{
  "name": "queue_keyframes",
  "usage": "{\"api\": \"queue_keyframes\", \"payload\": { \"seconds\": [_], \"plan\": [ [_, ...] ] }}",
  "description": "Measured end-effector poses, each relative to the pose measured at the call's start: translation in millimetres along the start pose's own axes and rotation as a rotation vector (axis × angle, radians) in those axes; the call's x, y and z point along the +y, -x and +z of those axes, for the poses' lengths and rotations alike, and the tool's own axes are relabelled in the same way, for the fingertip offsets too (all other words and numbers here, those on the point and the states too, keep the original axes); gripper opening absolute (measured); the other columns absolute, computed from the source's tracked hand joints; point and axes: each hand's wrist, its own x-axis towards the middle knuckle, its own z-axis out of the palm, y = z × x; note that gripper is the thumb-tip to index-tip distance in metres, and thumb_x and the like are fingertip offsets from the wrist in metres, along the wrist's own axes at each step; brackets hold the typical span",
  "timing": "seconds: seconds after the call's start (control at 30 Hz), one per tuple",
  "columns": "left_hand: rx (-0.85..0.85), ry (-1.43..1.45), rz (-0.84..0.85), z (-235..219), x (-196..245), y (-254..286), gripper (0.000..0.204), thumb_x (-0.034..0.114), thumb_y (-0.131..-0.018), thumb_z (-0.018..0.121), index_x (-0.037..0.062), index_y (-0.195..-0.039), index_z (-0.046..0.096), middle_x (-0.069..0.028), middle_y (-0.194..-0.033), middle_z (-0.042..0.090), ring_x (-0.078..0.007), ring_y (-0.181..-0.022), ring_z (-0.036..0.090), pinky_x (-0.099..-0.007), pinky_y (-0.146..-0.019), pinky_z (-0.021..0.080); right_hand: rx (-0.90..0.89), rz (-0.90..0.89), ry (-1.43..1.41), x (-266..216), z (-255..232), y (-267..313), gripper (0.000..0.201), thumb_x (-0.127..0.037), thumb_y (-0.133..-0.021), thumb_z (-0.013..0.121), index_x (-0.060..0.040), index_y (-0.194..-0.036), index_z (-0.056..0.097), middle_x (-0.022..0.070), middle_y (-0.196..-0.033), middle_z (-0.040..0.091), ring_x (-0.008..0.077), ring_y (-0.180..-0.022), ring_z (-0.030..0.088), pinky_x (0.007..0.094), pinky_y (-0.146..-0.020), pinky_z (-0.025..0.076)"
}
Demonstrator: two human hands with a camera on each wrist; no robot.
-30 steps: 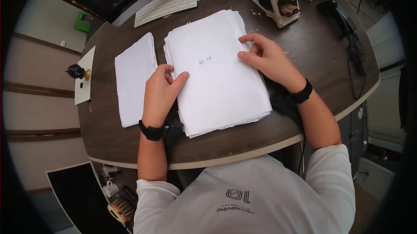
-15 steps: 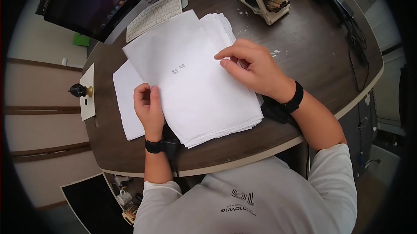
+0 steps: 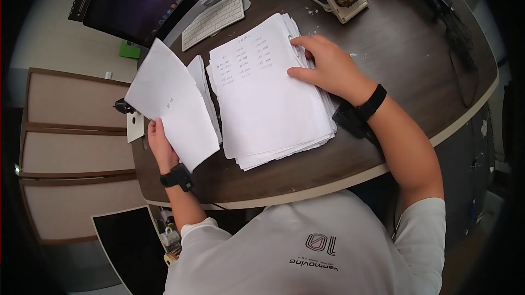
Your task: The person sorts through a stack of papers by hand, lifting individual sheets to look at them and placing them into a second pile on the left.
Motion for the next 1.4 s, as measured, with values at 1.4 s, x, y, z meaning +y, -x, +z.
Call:
{"api": "queue_keyframes", "payload": {
  "seconds": [1.4],
  "plan": [
    [-0.262,-0.605,0.301,145.4,0.9,60.6,0.05,0.015,-0.091,0.077,-0.0031,-0.134,0.061,-0.0085,-0.121,0.06,-0.0098,-0.082,0.054,-0.0265,-0.077,0.05,0.297,-0.352,-0.05,-21.6,0.9,6.4,0.013,-0.006,-0.086,0.069,-0.0064,-0.098,0.071,0.0129,-0.121,0.063,0.0334,-0.11,0.058,0.042,-0.096,0.05]
  ]
}}
